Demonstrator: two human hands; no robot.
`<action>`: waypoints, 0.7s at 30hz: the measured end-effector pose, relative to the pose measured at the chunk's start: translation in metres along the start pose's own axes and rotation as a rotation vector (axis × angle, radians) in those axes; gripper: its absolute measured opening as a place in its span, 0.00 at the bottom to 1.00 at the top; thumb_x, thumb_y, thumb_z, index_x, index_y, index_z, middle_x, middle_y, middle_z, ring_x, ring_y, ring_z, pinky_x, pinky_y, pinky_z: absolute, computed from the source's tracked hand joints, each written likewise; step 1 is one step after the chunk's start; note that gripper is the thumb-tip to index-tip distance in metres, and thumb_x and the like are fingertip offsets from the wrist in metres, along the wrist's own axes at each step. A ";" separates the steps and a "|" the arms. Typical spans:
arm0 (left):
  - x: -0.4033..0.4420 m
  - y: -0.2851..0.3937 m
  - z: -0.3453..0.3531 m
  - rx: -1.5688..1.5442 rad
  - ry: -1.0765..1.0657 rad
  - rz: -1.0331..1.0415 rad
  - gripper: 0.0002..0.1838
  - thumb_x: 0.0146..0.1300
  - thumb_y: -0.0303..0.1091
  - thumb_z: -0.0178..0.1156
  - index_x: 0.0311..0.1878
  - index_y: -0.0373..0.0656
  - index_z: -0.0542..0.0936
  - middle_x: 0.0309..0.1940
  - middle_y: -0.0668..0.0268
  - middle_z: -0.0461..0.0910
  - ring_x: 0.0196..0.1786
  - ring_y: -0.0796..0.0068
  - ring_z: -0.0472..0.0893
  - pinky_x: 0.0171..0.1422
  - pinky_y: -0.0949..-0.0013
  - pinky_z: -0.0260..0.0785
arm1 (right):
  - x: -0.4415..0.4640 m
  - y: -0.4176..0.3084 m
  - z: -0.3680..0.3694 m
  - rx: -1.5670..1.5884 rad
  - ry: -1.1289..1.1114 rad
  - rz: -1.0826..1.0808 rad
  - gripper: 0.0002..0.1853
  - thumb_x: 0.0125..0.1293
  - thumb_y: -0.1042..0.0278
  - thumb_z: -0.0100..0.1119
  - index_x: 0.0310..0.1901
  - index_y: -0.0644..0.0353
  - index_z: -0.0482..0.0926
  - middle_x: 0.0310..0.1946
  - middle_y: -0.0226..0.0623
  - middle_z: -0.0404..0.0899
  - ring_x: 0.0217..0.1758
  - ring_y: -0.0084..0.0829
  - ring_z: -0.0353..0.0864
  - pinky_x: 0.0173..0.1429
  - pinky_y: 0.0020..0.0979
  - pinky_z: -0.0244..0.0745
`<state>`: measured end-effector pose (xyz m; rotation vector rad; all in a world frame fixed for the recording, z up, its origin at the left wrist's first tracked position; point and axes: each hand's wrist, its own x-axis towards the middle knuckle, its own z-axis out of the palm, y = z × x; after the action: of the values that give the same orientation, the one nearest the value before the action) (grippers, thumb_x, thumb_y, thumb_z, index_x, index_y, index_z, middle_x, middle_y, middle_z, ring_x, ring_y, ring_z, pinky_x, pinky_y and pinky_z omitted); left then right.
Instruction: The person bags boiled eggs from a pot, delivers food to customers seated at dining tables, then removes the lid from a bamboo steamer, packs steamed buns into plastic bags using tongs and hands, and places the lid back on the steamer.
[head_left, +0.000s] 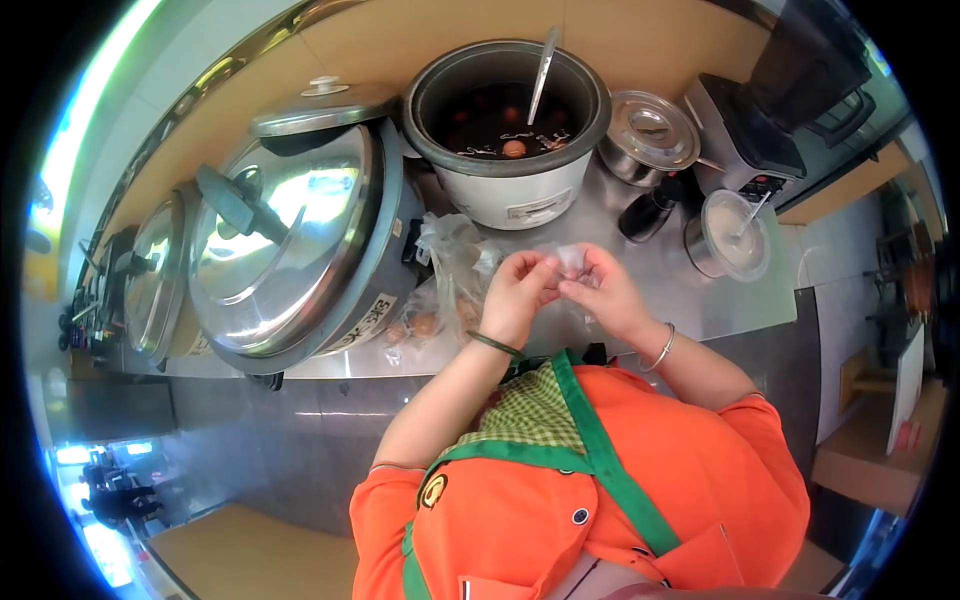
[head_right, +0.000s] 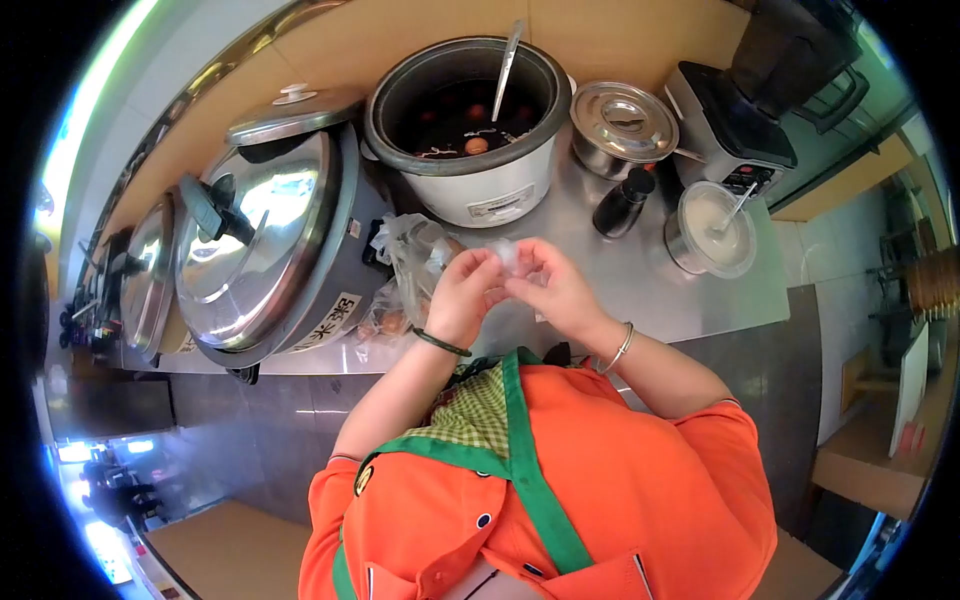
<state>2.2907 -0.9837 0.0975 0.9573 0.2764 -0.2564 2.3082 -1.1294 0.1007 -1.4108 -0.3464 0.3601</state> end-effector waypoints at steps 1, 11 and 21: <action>0.007 -0.005 -0.007 -0.003 0.011 0.009 0.06 0.57 0.28 0.53 0.37 0.40 0.70 0.31 0.67 0.73 0.34 0.76 0.75 0.42 0.74 0.69 | 0.001 0.003 0.000 0.003 -0.005 -0.002 0.12 0.55 0.78 0.53 0.42 0.59 0.68 0.33 0.25 0.69 0.38 0.17 0.68 0.42 0.19 0.64; 0.007 0.002 -0.017 -0.204 -0.093 0.064 0.09 0.55 0.24 0.52 0.39 0.43 0.66 0.30 0.68 0.72 0.34 0.75 0.73 0.43 0.72 0.67 | 0.020 0.028 -0.039 0.191 0.402 0.078 0.07 0.56 0.76 0.51 0.37 0.57 0.67 0.29 0.24 0.68 0.31 0.17 0.70 0.34 0.18 0.64; -0.012 0.036 -0.003 0.372 -0.032 0.291 0.10 0.62 0.34 0.49 0.33 0.37 0.73 0.17 0.68 0.68 0.20 0.75 0.71 0.26 0.74 0.68 | 0.015 -0.053 -0.013 -0.562 0.161 -0.343 0.11 0.54 0.78 0.52 0.39 0.61 0.68 0.30 0.30 0.67 0.35 0.21 0.68 0.41 0.22 0.66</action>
<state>2.2916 -0.9609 0.1273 1.3442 0.0564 -0.0547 2.3296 -1.1405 0.1515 -1.8742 -0.5754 -0.1491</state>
